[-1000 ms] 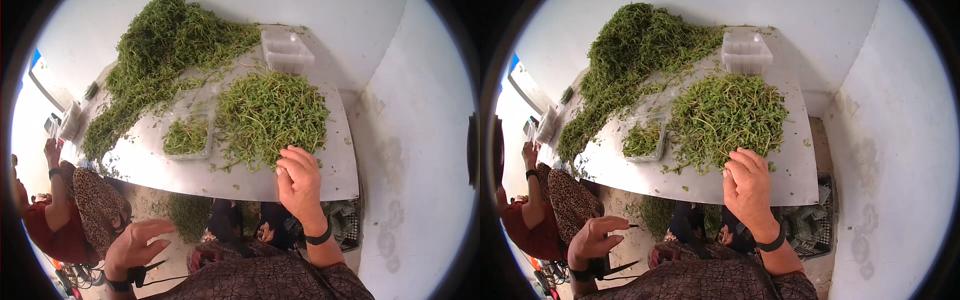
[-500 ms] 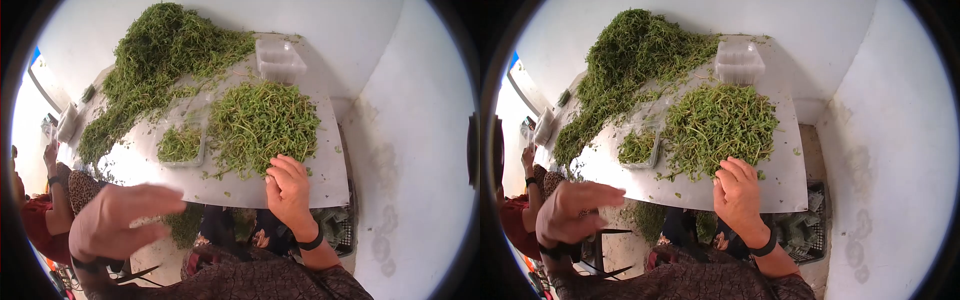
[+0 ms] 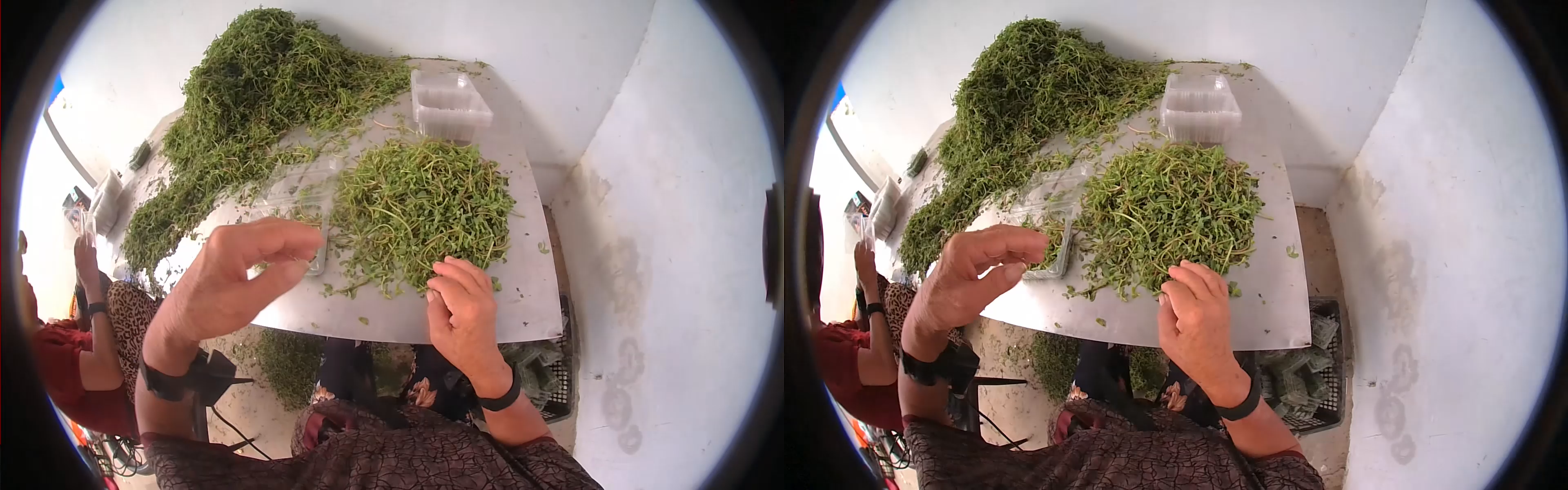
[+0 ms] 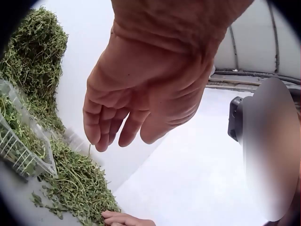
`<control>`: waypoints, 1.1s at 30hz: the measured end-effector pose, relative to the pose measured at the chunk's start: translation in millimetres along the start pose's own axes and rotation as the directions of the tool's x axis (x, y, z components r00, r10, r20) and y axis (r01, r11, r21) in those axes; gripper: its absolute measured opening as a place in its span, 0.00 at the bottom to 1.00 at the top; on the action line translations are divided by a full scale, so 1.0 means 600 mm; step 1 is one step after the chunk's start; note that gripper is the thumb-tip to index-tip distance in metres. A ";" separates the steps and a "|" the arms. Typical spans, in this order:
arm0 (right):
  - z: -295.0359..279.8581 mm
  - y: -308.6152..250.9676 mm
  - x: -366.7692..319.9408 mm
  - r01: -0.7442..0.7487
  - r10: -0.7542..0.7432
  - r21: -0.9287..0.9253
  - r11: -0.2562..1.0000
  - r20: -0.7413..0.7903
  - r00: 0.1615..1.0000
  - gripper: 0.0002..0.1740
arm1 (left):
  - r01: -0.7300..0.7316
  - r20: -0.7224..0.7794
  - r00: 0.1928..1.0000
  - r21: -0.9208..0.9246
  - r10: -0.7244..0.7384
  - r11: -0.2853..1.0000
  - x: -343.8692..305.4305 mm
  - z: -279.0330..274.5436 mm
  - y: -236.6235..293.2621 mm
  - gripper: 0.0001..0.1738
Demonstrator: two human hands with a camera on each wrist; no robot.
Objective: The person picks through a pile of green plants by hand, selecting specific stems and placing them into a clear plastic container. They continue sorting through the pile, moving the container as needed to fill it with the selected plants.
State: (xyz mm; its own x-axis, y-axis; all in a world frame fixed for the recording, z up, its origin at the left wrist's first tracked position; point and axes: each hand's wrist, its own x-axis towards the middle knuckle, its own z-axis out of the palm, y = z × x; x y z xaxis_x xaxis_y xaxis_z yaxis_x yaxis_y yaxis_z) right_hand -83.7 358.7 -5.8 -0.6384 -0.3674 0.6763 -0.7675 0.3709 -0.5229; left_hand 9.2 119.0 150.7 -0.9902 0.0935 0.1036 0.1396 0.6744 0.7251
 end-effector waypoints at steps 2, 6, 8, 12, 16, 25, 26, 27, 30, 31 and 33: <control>0.000 -0.003 0.001 0.002 -0.002 -0.014 1.000 -0.002 1.000 0.08 | 0.004 -0.010 1.000 0.089 -0.003 0.996 0.009 0.010 0.006 0.19; 0.001 -0.008 0.003 0.021 -0.020 -0.064 0.998 0.007 1.000 0.07 | -0.086 -0.065 0.994 0.096 0.093 0.992 0.064 0.043 0.007 0.19; 0.002 -0.008 0.000 0.012 -0.012 -0.075 0.997 0.001 1.000 0.07 | -0.191 -0.230 0.952 0.060 0.200 0.980 0.087 0.071 -0.009 0.20; 0.005 -0.003 -0.006 0.023 -0.023 -0.056 0.998 0.001 1.000 0.09 | -0.217 -0.165 0.958 0.123 0.235 0.968 0.080 0.098 -0.027 0.19; 0.007 -0.006 -0.002 0.028 -0.027 -0.076 0.997 0.008 1.000 0.08 | -0.233 -0.194 0.942 0.204 0.273 0.951 0.094 0.128 -0.060 0.21; 0.010 -0.001 -0.005 0.020 -0.019 -0.067 0.998 0.013 1.000 0.09 | -0.174 -0.097 0.962 0.498 0.254 0.849 0.137 0.183 -0.089 0.27; 0.011 -0.001 -0.005 0.014 -0.013 -0.073 0.997 0.013 1.000 0.09 | -0.159 -0.094 0.965 0.530 0.244 0.833 0.140 0.188 -0.091 0.26; 0.011 -0.002 -0.004 0.016 -0.015 -0.071 0.997 0.017 1.000 0.09 | -0.146 -0.090 0.968 0.561 0.236 0.815 0.141 0.192 -0.095 0.25; 0.009 -0.005 0.000 0.018 -0.019 -0.095 0.995 -0.005 1.000 0.08 | -0.144 -0.154 0.938 0.641 0.311 0.754 0.146 0.205 -0.115 0.18; 0.009 -0.006 0.000 0.019 -0.020 -0.104 0.994 -0.004 1.000 0.08 | -0.143 -0.155 0.938 0.641 0.310 0.754 0.145 0.204 -0.116 0.18; 0.008 -0.006 -0.001 0.019 -0.019 -0.109 0.994 -0.002 1.000 0.08 | -0.124 -0.161 0.943 0.645 0.292 0.754 0.143 0.195 -0.112 0.08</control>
State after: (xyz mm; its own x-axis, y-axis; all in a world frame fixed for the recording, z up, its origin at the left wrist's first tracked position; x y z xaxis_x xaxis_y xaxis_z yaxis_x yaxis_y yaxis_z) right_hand -81.1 353.4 -7.0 -0.6235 -0.3724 0.6874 -0.7683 0.4548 -0.4505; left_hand -85.2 167.2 31.0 -0.8923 0.1676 0.4192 0.2264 0.9695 0.0942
